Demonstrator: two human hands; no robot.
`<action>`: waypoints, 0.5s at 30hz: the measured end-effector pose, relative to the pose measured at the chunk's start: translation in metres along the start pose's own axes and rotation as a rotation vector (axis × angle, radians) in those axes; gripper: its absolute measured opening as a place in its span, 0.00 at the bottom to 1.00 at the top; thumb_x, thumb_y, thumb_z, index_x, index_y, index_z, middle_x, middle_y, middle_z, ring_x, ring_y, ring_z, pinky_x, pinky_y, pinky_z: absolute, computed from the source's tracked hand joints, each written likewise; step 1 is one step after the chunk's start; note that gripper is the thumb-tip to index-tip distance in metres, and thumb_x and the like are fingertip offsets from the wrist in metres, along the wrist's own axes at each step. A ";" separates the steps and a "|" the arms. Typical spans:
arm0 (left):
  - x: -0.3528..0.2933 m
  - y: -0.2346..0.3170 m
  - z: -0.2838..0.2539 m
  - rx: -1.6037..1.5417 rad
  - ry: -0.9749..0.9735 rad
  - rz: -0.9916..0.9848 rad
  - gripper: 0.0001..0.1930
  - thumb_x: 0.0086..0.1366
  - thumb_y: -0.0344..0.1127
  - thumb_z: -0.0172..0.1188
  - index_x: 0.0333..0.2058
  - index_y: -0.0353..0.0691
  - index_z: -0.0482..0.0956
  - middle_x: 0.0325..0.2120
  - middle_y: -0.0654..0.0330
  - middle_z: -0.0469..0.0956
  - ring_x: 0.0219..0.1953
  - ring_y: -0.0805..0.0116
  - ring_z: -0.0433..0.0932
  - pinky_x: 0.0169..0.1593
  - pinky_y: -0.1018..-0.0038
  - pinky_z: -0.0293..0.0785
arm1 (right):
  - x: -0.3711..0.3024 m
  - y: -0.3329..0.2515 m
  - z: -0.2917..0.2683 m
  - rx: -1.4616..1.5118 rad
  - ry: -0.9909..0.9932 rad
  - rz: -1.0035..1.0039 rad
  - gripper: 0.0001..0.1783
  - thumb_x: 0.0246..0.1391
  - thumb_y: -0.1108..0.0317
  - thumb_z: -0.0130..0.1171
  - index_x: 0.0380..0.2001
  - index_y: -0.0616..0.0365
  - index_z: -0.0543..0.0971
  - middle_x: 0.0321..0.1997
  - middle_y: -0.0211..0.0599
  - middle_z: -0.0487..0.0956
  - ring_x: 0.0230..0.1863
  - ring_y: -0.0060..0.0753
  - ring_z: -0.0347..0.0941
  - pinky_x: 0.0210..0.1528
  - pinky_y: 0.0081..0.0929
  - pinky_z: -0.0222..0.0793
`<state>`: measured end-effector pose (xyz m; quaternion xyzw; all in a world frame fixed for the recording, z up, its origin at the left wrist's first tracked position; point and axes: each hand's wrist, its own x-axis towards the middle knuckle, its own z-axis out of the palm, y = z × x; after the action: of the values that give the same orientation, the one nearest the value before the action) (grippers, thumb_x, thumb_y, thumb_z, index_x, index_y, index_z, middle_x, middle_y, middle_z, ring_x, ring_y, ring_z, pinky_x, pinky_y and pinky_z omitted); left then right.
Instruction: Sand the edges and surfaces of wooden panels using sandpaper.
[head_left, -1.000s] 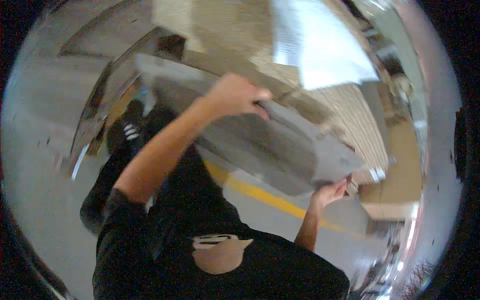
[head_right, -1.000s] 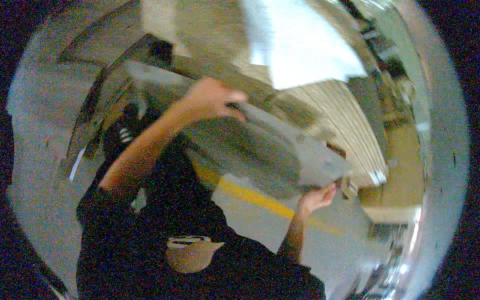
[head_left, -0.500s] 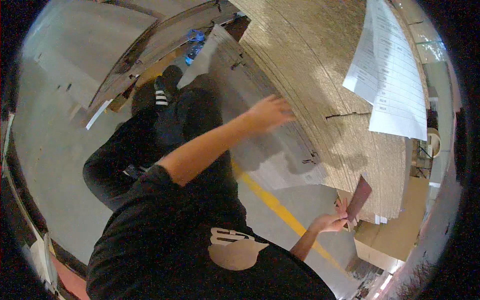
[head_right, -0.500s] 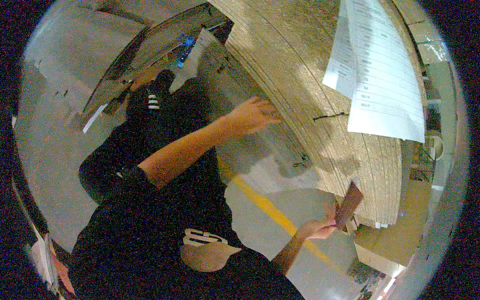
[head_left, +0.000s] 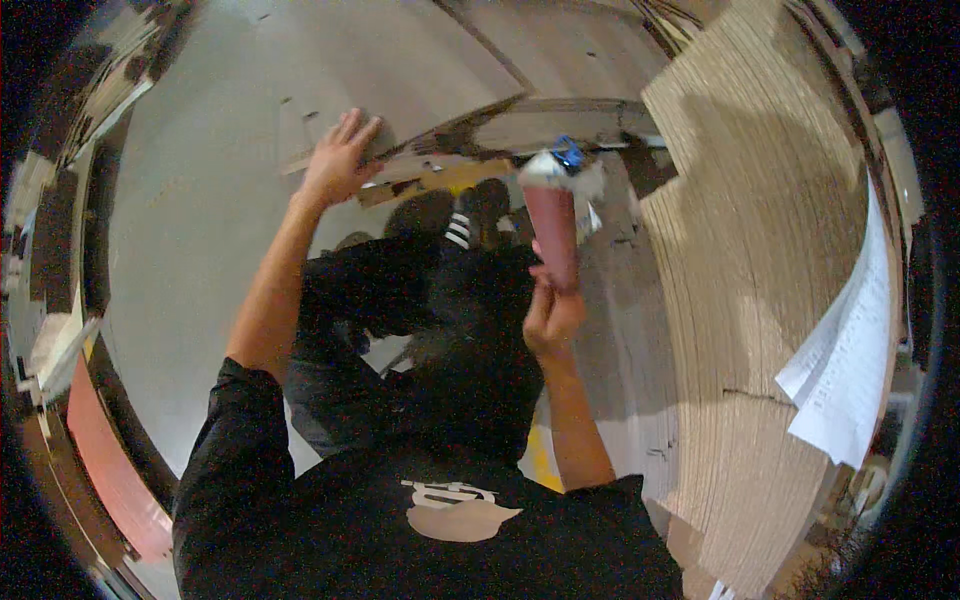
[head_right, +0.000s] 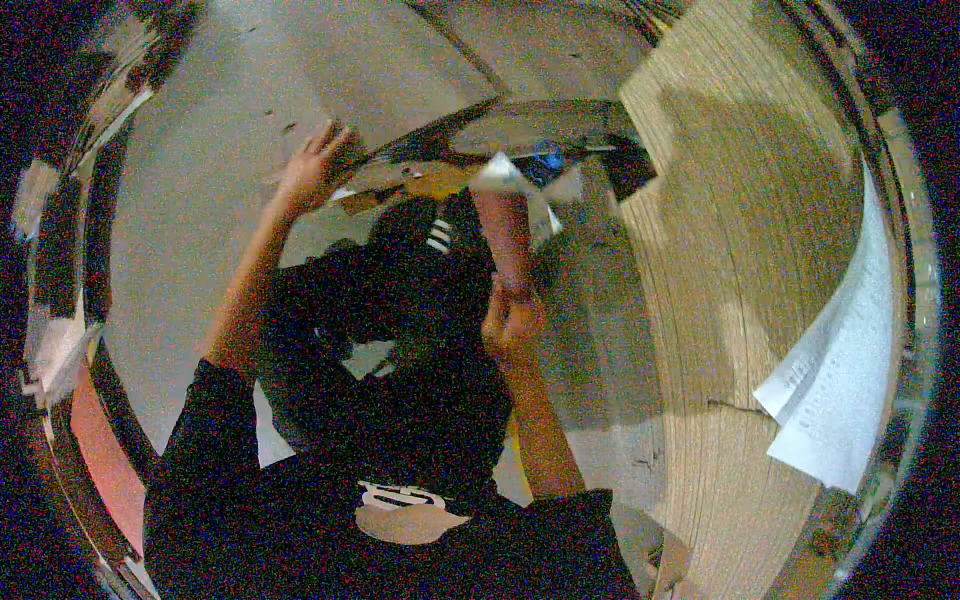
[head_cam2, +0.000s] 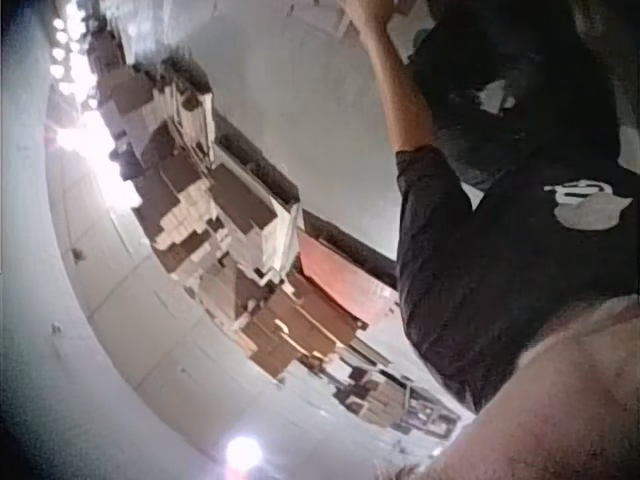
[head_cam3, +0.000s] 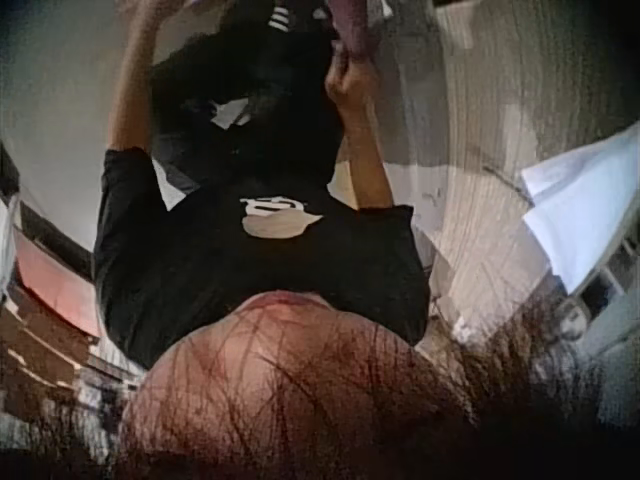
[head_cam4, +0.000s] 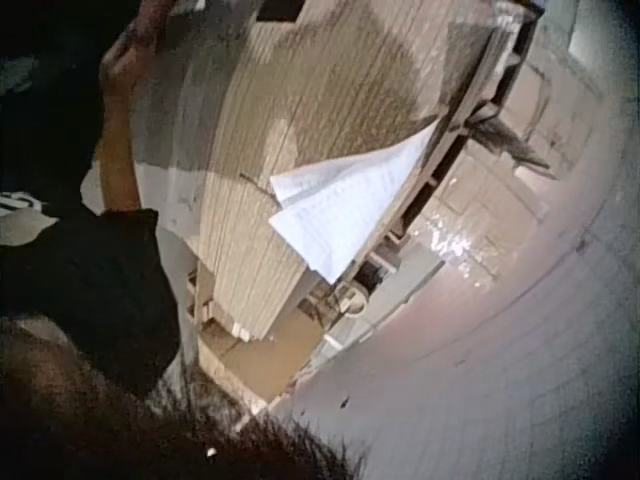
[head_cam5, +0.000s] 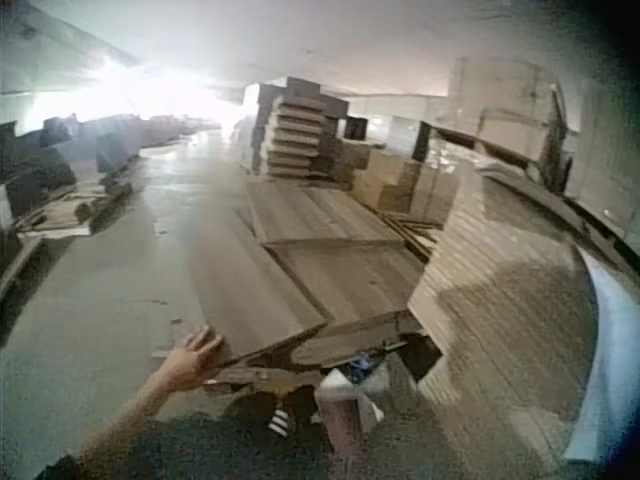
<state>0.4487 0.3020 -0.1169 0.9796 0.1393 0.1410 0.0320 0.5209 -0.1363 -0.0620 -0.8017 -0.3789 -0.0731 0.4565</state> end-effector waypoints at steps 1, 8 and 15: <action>-0.001 0.012 -0.004 0.008 0.009 -0.016 0.46 0.57 0.55 0.67 0.71 0.51 0.57 0.71 0.43 0.52 0.72 0.40 0.51 0.71 0.53 0.55 | 0.020 0.005 0.020 -0.002 0.015 -0.041 0.14 0.62 0.73 0.53 0.49 0.66 0.77 0.51 0.55 0.81 0.48 0.47 0.80 0.51 0.33 0.73; -0.022 0.056 -0.037 0.114 -0.036 0.018 0.37 0.61 0.31 0.61 0.69 0.47 0.59 0.70 0.47 0.56 0.69 0.48 0.61 0.67 0.61 0.66 | 0.133 -0.022 0.118 -0.059 -0.125 -0.372 0.21 0.54 0.65 0.65 0.48 0.66 0.77 0.49 0.59 0.79 0.52 0.61 0.74 0.57 0.46 0.69; -0.030 0.068 -0.054 0.165 -0.050 0.045 0.30 0.61 0.32 0.60 0.63 0.42 0.67 0.61 0.47 0.71 0.57 0.49 0.76 0.57 0.59 0.76 | 0.182 -0.009 0.174 -0.291 -0.436 -0.585 0.18 0.51 0.68 0.61 0.45 0.62 0.77 0.51 0.56 0.78 0.56 0.57 0.73 0.70 0.54 0.54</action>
<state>0.4238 0.2301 -0.0658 0.9850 0.1274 0.1053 -0.0487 0.6026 0.1021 -0.0713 -0.7127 -0.6654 -0.0810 0.2068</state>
